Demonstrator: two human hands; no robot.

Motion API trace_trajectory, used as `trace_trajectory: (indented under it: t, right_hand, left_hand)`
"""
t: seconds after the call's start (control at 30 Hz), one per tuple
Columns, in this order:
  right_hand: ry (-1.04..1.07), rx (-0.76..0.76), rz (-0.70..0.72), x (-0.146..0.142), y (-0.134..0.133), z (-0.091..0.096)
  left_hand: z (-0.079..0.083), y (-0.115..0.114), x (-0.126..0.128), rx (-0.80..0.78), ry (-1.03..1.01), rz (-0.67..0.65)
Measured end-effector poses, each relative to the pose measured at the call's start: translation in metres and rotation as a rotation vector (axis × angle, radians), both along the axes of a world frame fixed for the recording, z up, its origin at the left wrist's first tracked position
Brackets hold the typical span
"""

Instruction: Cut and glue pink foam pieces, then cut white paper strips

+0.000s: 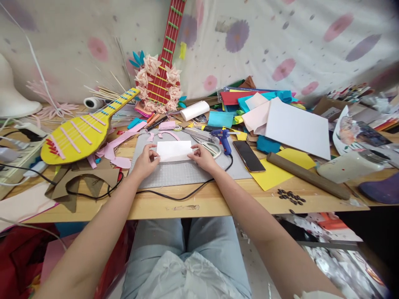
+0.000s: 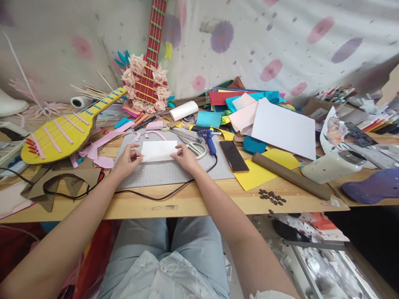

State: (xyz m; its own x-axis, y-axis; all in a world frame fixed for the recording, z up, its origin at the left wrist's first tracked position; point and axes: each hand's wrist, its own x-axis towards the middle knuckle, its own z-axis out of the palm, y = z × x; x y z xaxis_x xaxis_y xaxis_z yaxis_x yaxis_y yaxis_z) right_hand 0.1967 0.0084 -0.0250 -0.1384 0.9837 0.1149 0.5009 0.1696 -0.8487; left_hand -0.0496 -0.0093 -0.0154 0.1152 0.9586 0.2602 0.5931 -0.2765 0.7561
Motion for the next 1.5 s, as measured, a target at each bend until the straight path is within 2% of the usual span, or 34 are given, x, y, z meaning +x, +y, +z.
trace_trajectory:
  t: [0.1, 0.37, 0.87, 1.13, 1.5]
  right_hand:
    - [0.003, 0.009, 0.013, 0.0, 0.0, 0.0]
    - [-0.147, 0.035, 0.021, -0.001, -0.007, 0.006]
    - [-0.198, 0.033, -0.082, -0.007, -0.012, 0.009]
    - [-0.238, 0.055, -0.071, -0.007, -0.013, 0.006]
    - [-0.304, 0.069, -0.031, -0.006, -0.016, 0.008]
  left_hand:
    - [0.001, -0.003, 0.001, -0.007, 0.033, 0.024]
    - [0.009, -0.009, 0.003, 0.003, 0.169, 0.056]
    - [0.008, -0.008, 0.0, 0.002, 0.203, 0.112]
    - [0.007, -0.008, 0.001, 0.024, 0.247, 0.094]
    - [0.007, -0.007, 0.001, 0.129, 0.384, 0.045]
